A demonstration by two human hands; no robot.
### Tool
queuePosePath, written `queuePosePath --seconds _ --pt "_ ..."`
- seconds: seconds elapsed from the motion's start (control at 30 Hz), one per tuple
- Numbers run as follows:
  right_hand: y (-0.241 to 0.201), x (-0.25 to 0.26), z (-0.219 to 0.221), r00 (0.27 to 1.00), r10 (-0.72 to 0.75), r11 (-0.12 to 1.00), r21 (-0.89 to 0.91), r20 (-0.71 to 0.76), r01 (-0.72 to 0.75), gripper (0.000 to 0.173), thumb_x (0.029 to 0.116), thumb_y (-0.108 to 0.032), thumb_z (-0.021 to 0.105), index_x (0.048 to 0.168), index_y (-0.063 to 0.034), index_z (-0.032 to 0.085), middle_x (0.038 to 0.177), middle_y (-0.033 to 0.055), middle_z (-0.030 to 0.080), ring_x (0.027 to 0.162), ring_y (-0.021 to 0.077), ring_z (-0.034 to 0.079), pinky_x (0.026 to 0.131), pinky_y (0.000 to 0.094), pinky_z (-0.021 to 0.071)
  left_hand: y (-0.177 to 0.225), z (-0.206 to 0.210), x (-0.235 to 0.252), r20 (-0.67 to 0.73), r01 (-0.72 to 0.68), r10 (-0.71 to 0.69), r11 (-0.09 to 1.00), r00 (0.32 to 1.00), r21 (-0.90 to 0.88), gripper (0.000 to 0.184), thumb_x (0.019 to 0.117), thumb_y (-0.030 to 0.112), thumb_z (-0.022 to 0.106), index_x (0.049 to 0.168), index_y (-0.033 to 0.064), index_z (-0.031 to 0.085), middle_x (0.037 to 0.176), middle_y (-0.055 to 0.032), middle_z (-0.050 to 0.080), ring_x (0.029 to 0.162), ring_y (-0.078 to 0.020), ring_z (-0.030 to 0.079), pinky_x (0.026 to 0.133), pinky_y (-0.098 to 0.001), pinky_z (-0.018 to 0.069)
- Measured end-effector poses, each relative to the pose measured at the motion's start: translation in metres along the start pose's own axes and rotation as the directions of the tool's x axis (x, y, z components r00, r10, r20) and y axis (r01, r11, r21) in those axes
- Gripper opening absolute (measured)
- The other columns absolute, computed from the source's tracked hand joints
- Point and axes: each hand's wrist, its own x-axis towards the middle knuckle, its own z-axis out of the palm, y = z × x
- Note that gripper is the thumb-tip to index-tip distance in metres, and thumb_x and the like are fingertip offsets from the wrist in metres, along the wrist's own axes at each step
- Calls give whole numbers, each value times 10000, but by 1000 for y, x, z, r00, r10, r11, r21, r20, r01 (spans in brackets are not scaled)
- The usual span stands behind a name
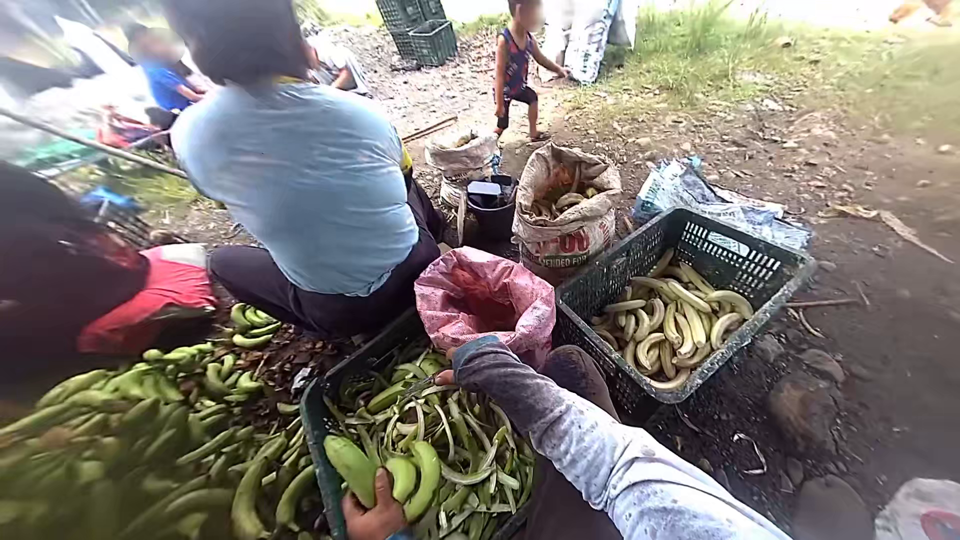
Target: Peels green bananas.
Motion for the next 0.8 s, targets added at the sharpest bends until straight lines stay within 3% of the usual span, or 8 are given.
queuePosePath --seconds 0.13,0.27,0.33,0.43,0.53,0.63,0.73,0.8 --pt "8 3 -22 959 -155 979 166 238 117 618 1042 -463 554 1446 4 536 1456 253 552 1401 377 491 1171 584 318 25 -19 12 -27 -130 127 966 992 -224 539 996 180 556 1365 -172 384 1038 -99 567 813 66 565 756 -125 503" --pt "8 -2 -32 965 -151 984 128 216 126 637 1043 -556 484 1437 -61 557 1435 228 578 1377 388 517 1122 633 362 12 -25 20 -8 -113 114 975 993 -190 574 1008 167 595 1412 -194 407 1287 -304 596 1116 -108 608 1001 -247 467" --pt "11 5 -18 985 -155 980 138 80 143 648 1025 -593 478 1384 -71 616 1388 206 627 1339 362 563 1114 599 392 -2 -25 30 -19 -106 106 946 994 -306 412 1029 183 514 1311 -117 488 976 -77 630 805 5 613 738 -173 528" --pt "12 56 8 990 -139 948 289 -10 136 622 1012 -573 523 1376 -77 617 1356 174 652 1325 310 582 1140 543 403 25 -26 48 91 17 117 521 989 -854 582 1098 407 71 971 104 551 632 68 619 494 -34 580 469 -187 509" --pt "23 94 36 972 -163 841 491 -168 226 568 994 -522 594 1300 -50 670 1290 193 676 1266 313 613 1135 508 421 78 -32 64 90 71 188 103 978 -992 800 1038 637 61 867 77 606 585 -9 590 440 -119 550 411 -271 495" --pt "14 46 -5 983 -168 836 518 -70 179 532 1056 -423 546 1401 -20 582 1404 218 604 1354 305 550 1178 475 371 102 -40 70 157 115 219 195 963 -974 735 1075 557 115 1040 36 633 838 -89 730 721 -213 722 612 -378 623" --pt "9 25 -23 984 -174 856 490 -24 164 527 1077 -369 522 1437 17 526 1442 232 568 1387 299 519 1189 444 347 89 -46 67 261 123 88 710 961 -693 334 1114 258 293 1290 56 492 1045 12 679 916 -62 685 797 -264 594" --pt "19 43 -5 974 -212 863 454 -76 223 565 1041 -446 566 1383 4 585 1376 245 613 1344 348 552 1163 521 380 79 -45 67 309 187 -105 950 945 -251 435 1077 221 483 1436 -15 417 1212 -105 578 973 -71 593 851 -284 522"
